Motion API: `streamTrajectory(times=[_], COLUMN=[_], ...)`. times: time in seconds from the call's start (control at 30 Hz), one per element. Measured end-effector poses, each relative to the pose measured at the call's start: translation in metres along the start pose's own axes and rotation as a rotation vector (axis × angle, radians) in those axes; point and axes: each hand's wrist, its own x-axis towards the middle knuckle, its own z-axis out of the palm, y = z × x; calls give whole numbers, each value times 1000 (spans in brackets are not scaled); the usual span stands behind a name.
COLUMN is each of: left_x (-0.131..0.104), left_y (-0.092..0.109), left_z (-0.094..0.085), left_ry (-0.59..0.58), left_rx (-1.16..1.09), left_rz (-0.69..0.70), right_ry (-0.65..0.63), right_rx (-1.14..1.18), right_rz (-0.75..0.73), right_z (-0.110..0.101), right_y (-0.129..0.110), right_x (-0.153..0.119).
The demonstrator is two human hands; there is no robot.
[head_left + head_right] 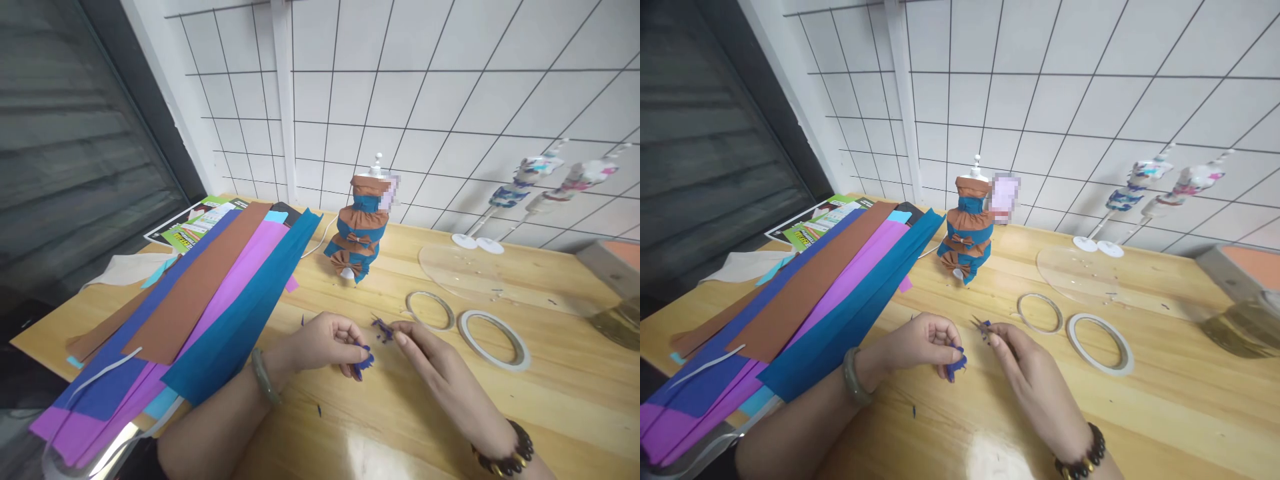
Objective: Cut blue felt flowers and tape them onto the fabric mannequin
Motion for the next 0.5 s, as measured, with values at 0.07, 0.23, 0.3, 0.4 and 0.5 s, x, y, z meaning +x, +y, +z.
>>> streamTrajectory(times=[0.07, 0.23, 0.3, 0.4, 0.5], left_x=[2, 5, 5, 5, 5], left_y=[0, -2, -3, -5, -6], left_z=[1, 2, 3, 2, 2], left_ry=[35, 131, 123, 53, 20], left_rx=[-36, -197, -280, -372, -441], left_rz=[-11, -30, -29, -17, -56], right_ry=[-7, 98, 130, 32, -51], right_rx=[-113, -221, -114, 90, 161], right_rz=[107, -16, -91, -113, -159], right_z=[1, 5, 8, 16, 24], right_y=[10, 16, 9, -2, -5], right_x=[4, 5, 3, -1, -1])
